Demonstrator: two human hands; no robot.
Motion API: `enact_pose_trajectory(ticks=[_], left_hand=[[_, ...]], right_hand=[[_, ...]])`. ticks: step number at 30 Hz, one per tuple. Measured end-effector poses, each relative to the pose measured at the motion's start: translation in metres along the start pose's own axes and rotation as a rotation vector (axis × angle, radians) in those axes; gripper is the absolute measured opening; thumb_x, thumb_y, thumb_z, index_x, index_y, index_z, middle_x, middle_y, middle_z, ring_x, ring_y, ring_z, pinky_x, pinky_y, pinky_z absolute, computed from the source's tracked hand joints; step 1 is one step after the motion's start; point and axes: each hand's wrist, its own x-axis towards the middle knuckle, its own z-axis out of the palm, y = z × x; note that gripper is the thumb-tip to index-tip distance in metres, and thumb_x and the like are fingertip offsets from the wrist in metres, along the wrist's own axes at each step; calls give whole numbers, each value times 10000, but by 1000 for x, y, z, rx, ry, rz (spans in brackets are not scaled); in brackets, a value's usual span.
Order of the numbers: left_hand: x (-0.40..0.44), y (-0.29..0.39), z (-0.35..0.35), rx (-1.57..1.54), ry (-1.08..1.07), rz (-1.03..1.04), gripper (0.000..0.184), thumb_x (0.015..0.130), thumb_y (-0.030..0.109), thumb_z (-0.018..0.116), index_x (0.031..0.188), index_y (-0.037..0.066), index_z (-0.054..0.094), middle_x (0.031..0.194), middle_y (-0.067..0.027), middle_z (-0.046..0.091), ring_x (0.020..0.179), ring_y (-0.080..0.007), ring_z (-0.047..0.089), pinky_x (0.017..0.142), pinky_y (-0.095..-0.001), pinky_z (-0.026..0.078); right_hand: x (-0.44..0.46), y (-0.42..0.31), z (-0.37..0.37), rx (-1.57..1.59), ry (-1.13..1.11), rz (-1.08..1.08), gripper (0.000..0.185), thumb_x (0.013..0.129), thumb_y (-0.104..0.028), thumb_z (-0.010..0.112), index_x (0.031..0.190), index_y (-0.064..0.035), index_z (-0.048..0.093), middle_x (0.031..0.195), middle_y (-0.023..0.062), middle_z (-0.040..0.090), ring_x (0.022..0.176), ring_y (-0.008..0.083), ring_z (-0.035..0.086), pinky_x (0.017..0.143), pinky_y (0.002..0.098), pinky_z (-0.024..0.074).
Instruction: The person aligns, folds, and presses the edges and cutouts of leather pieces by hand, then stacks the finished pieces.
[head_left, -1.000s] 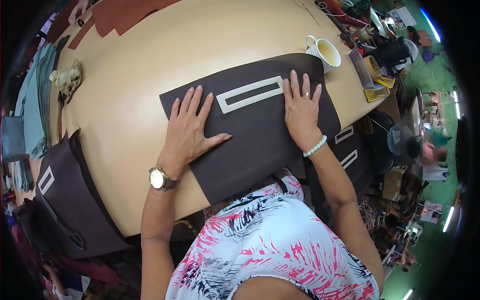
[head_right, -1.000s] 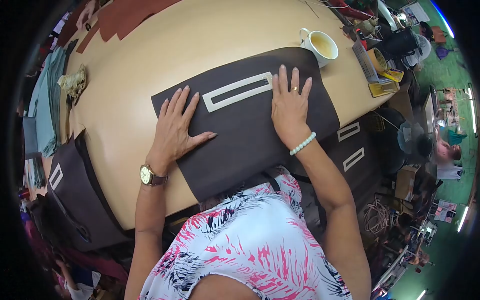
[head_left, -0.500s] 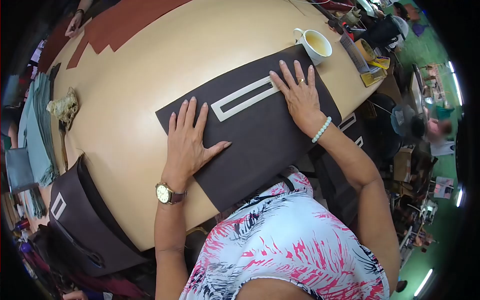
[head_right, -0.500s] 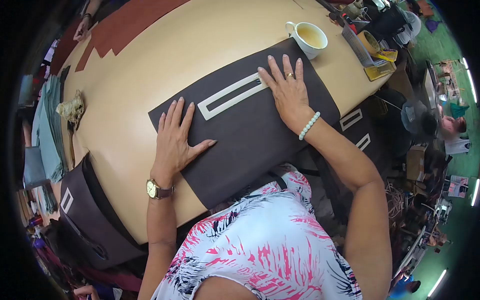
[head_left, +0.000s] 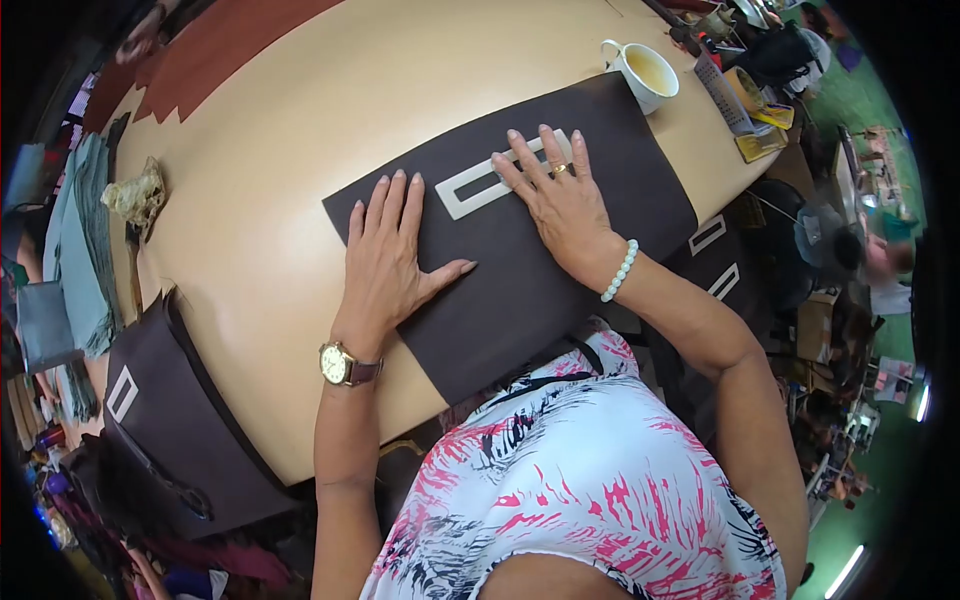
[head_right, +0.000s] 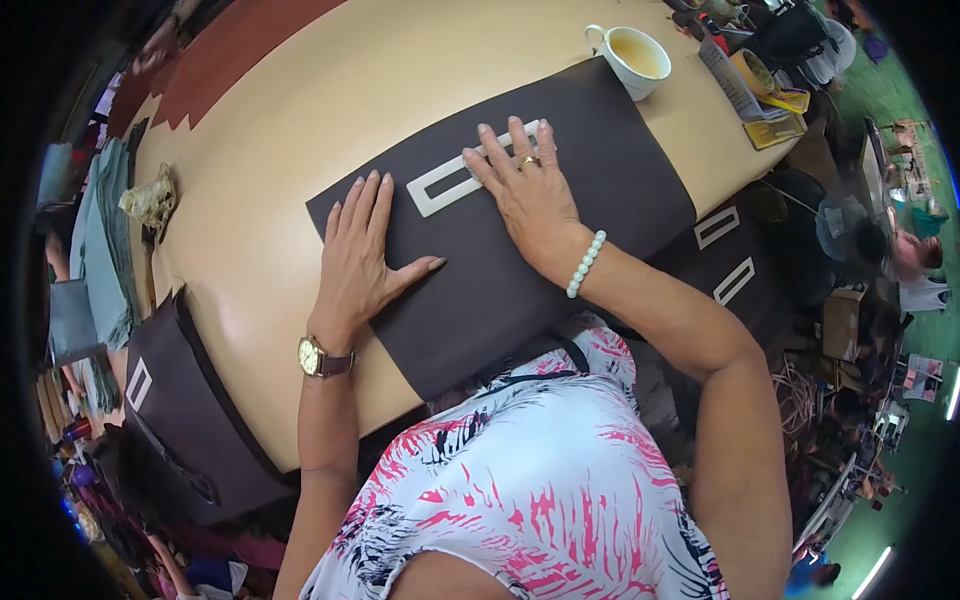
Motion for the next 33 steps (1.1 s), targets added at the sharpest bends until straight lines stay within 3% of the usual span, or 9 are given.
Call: enact_pose_trajectory(ticks=[10,16,20,23,25,27,30,32,33], left_hand=[[-1,-3,2,-80,2,-16,1153,586,627,706,1401,-10,196,1386,-187,349,1295,-327,319,1029,-483,275],[-1,-3,1,-136,-10,-41,1182,569,634,714,1410,2,176,1401,-182,330,1310,-330,297,1034,-488,268],[-3,3,-7,-42,-7,-68,1122,611,604,707,1408,6,192,1403,-194,322,1314,-347,282,1036,-515,250],[-26,25,-24,134,39,-279,981,719,520,669,1400,-11,203,1397,-227,314,1323,-374,250,1047,-521,226],[-60,46,-30,129,58,-477,807,790,460,625,1362,-14,309,1384,-233,336,1304,-387,276,1044,-514,227],[-92,73,-34,114,8,-692,719,789,410,649,1306,-25,401,1364,-237,367,1284,-396,300,1031,-513,236],[-127,98,-9,-7,201,-646,479,804,268,657,1156,-32,535,1215,-215,499,1177,-391,417,976,-526,294],[-133,101,9,-153,328,-595,318,826,175,632,1069,-25,588,1111,-194,563,1099,-392,478,949,-507,330],[-114,108,2,-75,379,-529,141,858,76,573,947,-25,615,967,-160,601,972,-305,551,892,-411,397]], right_hand=[[11,-41,-19,29,63,-93,640,853,-351,482,1423,-162,257,1461,94,228,1334,347,206,1075,556,111],[9,-26,-11,604,-13,-260,630,826,-161,507,1416,-188,289,1464,135,211,1330,387,193,1067,570,92],[-18,15,10,961,267,-31,637,731,-12,481,1351,-133,400,1443,177,243,1323,389,216,1060,528,160],[-64,68,40,880,517,391,567,738,-18,529,1296,3,425,1326,217,412,1235,377,355,1023,457,264],[-108,90,63,729,383,674,547,849,-154,544,1325,36,354,1324,217,417,1221,371,386,1029,462,254],[-140,98,72,727,255,836,574,871,-215,540,1345,30,329,1315,216,427,1221,364,387,1025,484,239],[-152,90,73,820,343,799,628,836,-104,587,1376,3,285,1028,170,579,993,318,521,895,436,385],[-139,97,65,1017,289,720,614,818,-40,590,1362,-6,309,922,119,565,875,247,531,813,360,426],[-134,102,59,1111,252,677,610,808,-9,592,1355,-10,321,869,94,559,816,212,536,773,322,447]])
